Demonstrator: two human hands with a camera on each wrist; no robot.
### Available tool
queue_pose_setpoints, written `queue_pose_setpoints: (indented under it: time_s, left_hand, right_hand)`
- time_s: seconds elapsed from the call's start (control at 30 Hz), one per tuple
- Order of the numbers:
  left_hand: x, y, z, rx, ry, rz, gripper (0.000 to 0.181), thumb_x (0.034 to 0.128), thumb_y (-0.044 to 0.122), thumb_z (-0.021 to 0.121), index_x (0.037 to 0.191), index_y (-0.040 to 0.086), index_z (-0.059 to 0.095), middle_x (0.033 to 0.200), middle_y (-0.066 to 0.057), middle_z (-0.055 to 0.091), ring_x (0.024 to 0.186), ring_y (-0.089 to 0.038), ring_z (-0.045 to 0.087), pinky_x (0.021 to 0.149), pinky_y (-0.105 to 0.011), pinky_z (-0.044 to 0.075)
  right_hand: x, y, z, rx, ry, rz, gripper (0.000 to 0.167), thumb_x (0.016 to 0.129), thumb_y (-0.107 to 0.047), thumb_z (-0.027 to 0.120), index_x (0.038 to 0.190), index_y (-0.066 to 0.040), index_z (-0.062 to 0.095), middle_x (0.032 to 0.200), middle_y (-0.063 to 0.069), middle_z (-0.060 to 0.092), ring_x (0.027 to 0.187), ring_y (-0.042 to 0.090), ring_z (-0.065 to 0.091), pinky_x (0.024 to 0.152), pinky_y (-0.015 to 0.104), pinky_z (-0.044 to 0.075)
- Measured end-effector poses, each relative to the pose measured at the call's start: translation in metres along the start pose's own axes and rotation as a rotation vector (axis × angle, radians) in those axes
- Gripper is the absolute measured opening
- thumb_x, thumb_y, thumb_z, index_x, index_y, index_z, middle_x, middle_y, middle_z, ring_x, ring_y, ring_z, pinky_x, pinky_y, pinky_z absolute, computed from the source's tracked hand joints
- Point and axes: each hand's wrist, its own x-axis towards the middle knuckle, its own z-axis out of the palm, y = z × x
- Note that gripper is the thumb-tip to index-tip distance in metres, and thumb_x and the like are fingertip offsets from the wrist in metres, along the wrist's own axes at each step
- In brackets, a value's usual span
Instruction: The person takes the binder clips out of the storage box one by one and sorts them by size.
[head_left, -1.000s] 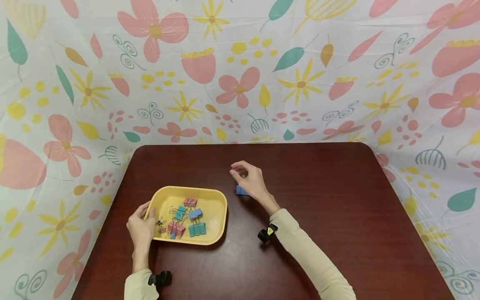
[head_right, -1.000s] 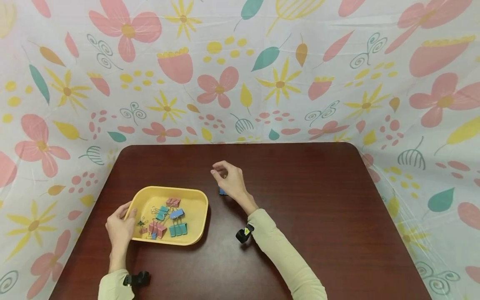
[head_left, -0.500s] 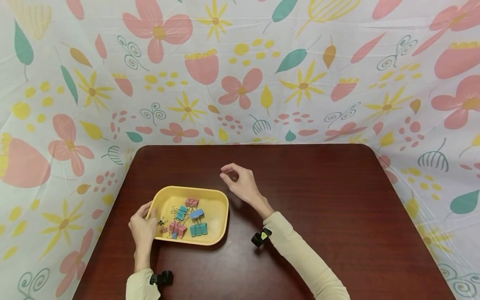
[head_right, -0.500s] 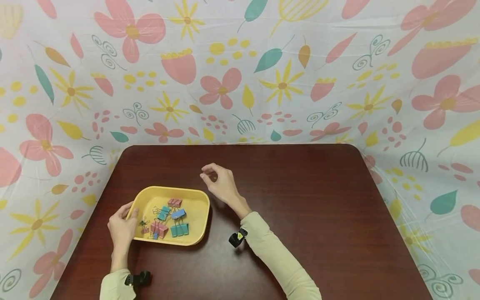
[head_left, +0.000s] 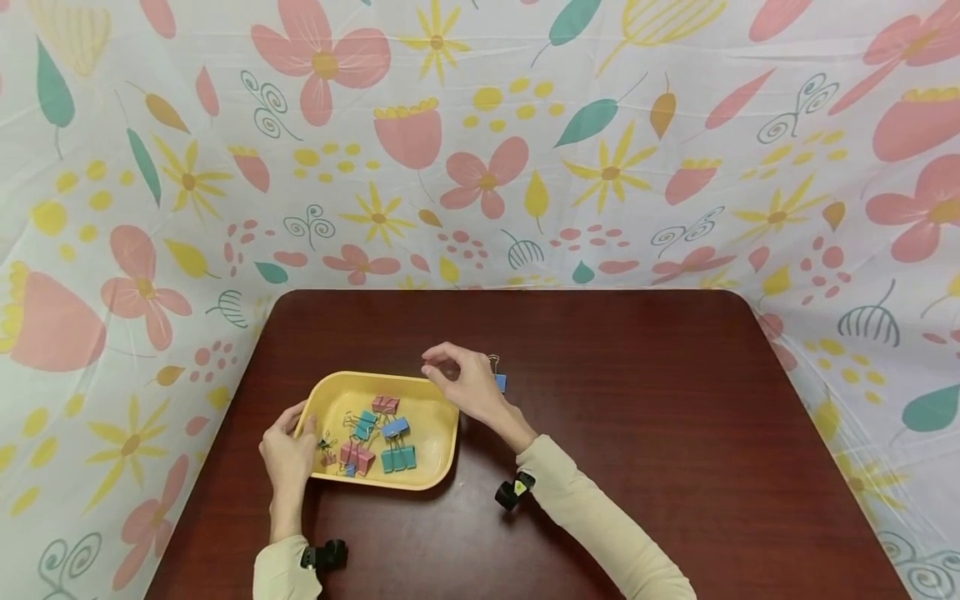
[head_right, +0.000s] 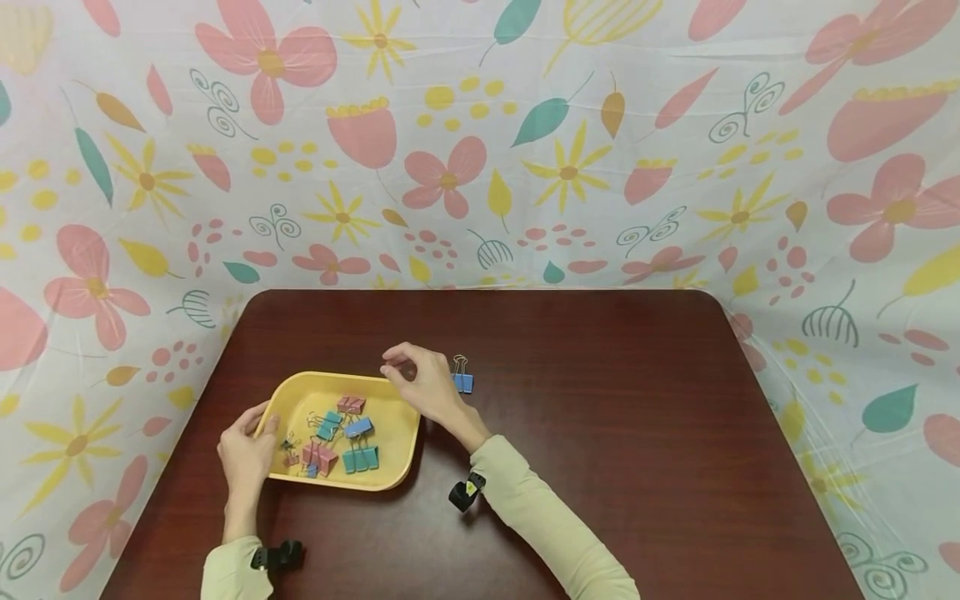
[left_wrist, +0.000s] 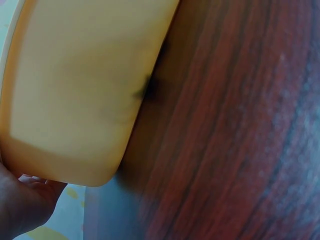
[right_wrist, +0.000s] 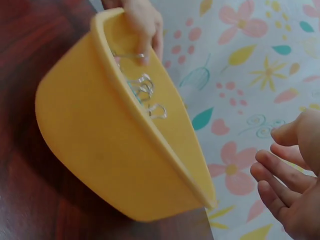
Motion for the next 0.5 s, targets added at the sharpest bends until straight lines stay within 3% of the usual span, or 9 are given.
queue_pose_setpoints:
  time_s: [0.3, 0.5]
  left_hand:
    - [0.0, -0.002, 0.0, -0.004, -0.004, 0.001, 0.028, 0.0966, 0.011, 0.065, 0.123, 0.008, 0.073, 0.112, -0.018, 0.076, 0.092, -0.033, 0.069, 0.062, -0.004, 0.038]
    - [0.002, -0.002, 0.0, -0.014, -0.011, 0.005, 0.028, 0.0966, 0.011, 0.066, 0.124, 0.007, 0.073, 0.114, -0.02, 0.075, 0.093, -0.035, 0.07, 0.06, -0.004, 0.038]
  right_hand:
    - [-0.008, -0.005, 0.016, -0.004, -0.087, -0.063, 0.014, 0.095, -0.011, 0.071, 0.108, -0.008, 0.073, 0.1, 0.004, 0.077, 0.09, 0.016, 0.073, 0.078, 0.028, 0.058]
    - [-0.013, -0.005, 0.027, 0.019, -0.149, -0.09, 0.015, 0.094, -0.009, 0.069, 0.108, -0.005, 0.072, 0.1, 0.007, 0.077, 0.09, 0.018, 0.073, 0.079, 0.035, 0.06]
